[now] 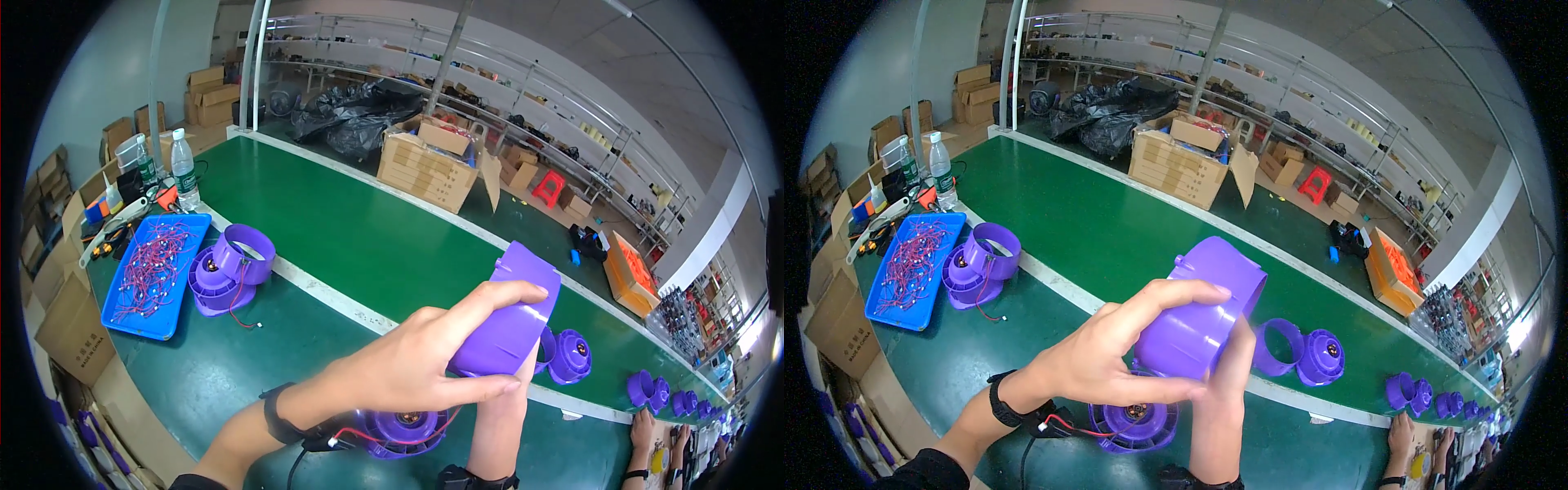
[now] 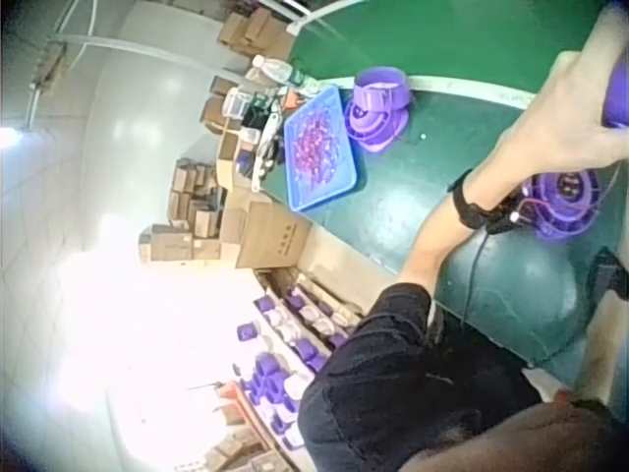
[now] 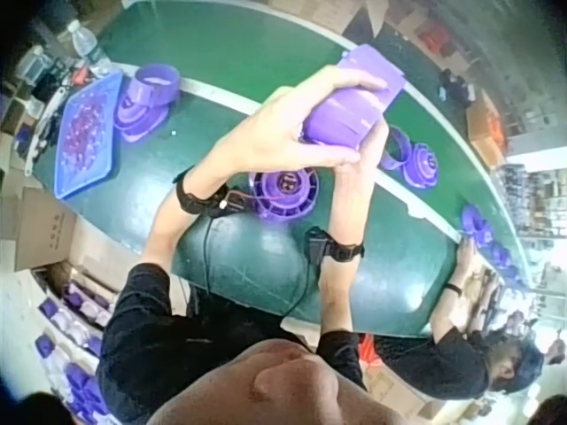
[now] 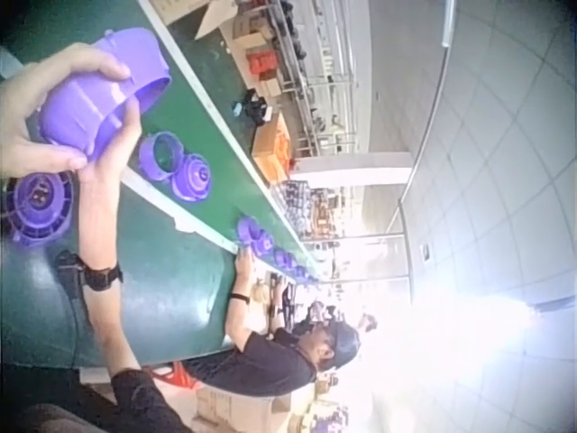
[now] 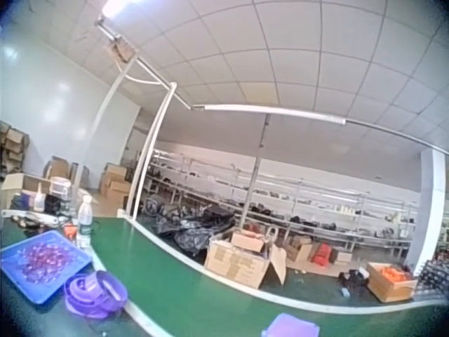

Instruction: Assembling white and purple plastic housing components on a manufacturing production line.

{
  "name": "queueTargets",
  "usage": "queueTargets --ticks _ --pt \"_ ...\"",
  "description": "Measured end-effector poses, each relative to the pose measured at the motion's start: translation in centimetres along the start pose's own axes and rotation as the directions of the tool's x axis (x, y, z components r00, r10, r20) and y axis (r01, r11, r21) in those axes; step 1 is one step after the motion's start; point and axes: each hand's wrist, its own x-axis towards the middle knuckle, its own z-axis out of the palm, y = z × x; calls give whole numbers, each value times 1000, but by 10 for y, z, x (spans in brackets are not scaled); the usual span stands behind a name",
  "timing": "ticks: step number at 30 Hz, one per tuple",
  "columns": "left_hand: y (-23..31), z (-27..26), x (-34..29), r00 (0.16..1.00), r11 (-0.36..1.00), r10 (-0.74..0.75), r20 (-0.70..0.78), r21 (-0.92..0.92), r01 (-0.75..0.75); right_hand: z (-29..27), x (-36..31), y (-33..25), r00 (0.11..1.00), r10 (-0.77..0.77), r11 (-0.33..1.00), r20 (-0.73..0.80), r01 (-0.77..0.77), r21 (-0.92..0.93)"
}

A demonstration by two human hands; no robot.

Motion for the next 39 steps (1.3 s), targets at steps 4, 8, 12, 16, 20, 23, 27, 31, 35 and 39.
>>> queueTargets --ticks 4,8,12,16,20,23,27,31,35,39 --pt "1 -1 1 1000 1000 13 9 6 -13 2 -3 -4 1000 -12 999 25 13 -29" --pt "0 -11 0 996 998 -17 -84 59 22 21 -4 -4 973 -93 982 -213 55 -179" --pt "-5 -37 6 954 960 -201 -222 151 237 24 -6 -19 989 -127 934 -75 94 -344" --pt "-49 -69 -3 886 886 -443 -139 82 456 22 -4 -13 985 -166 725 35 146 -673" --pt "-132 -90 -17 703 703 -707 -81 -193 684 15 -7 -6 988 -75 320 132 149 -936" --pt "-177 -100 -37 598 608 -791 -131 -284 742 2 -6 -16 990 118 -210 76 100 -973" --pt "-212 -115 -68 494 569 -822 -284 -464 679 -22 1 -7 876 472 -307 -103 53 -950" --pt "-217 -118 -73 378 520 -847 -374 -437 733 -33 10 15 848 515 -345 -121 75 -936" --pt "-222 -115 -67 380 429 -861 -338 -84 899 -48 13 22 812 579 -284 -74 115 -952" --pt "-229 -114 -72 406 384 -802 -439 142 912 -56 15 20 794 607 -208 -15 141 -968"
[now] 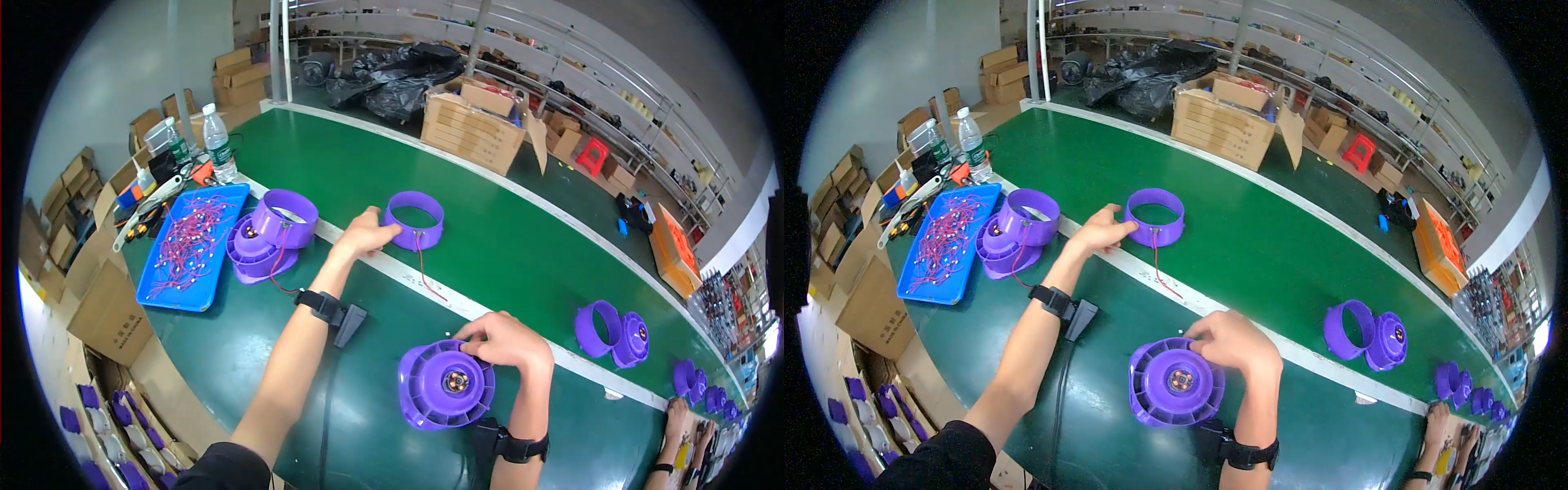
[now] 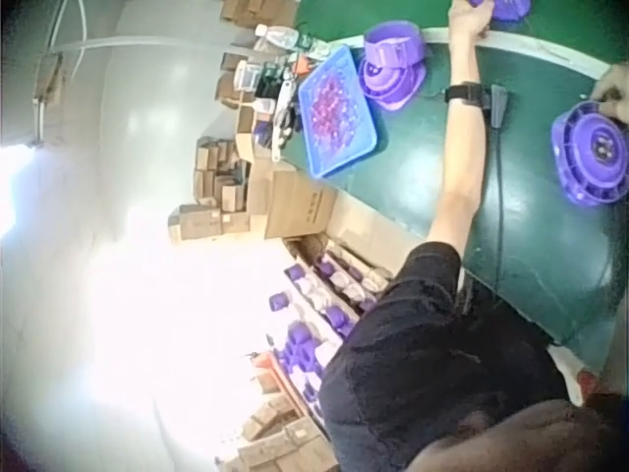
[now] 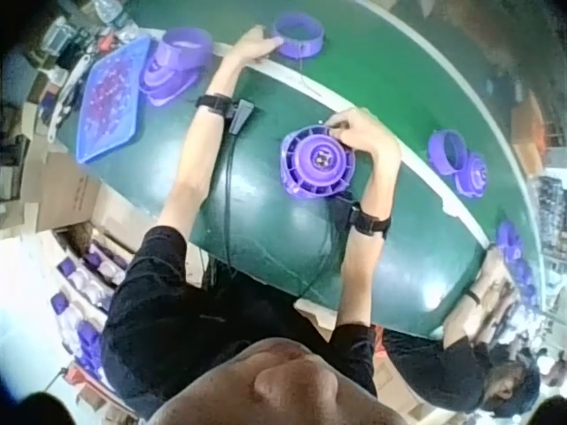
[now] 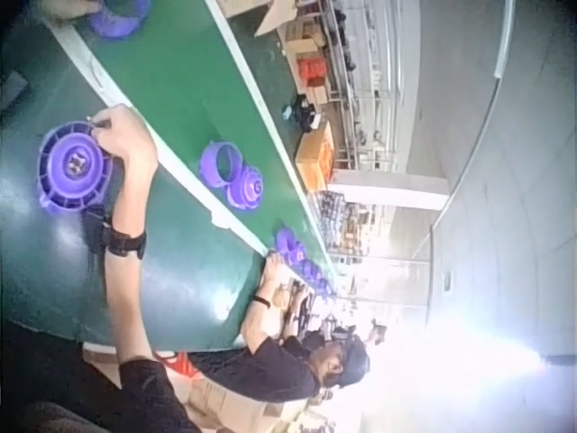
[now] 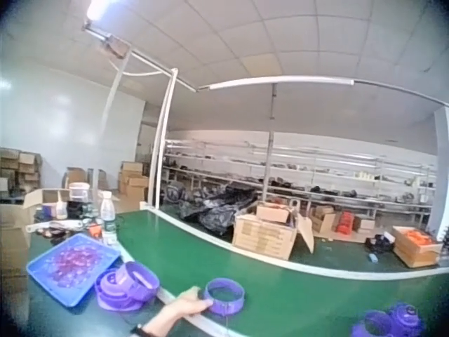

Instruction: Assembling white and purple plastic housing components on a manufacturing production line.

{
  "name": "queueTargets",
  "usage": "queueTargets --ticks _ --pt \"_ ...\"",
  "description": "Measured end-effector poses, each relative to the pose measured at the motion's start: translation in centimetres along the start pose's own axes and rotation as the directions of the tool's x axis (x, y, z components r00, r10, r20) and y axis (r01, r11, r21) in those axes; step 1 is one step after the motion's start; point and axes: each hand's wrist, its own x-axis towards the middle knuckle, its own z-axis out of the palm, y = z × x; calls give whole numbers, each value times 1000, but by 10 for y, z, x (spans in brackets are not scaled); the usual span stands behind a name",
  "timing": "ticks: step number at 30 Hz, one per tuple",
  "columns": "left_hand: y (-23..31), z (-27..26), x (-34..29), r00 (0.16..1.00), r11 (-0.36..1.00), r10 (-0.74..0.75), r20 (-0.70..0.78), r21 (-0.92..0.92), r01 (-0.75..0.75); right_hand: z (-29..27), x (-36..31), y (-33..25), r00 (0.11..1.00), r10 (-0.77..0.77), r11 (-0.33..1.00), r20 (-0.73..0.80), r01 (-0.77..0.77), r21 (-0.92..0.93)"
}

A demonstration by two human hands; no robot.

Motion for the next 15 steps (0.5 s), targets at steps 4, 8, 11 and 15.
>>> queueTargets --ticks 4,8,11,15 --pt "-2 -9 -3 999 996 40 -31 79 -37 -5 3 2 974 45 998 -224 -56 -41" --pt "-1 -14 0 993 988 110 35 107 -113 -23 -7 32 860 69 997 -506 -48 54" --pt "-17 -7 9 986 974 169 5 151 -167 -23 -8 50 707 325 900 -628 -29 434" --pt "-6 3 5 974 960 211 80 171 -222 -10 -2 110 535 527 714 -661 143 685"
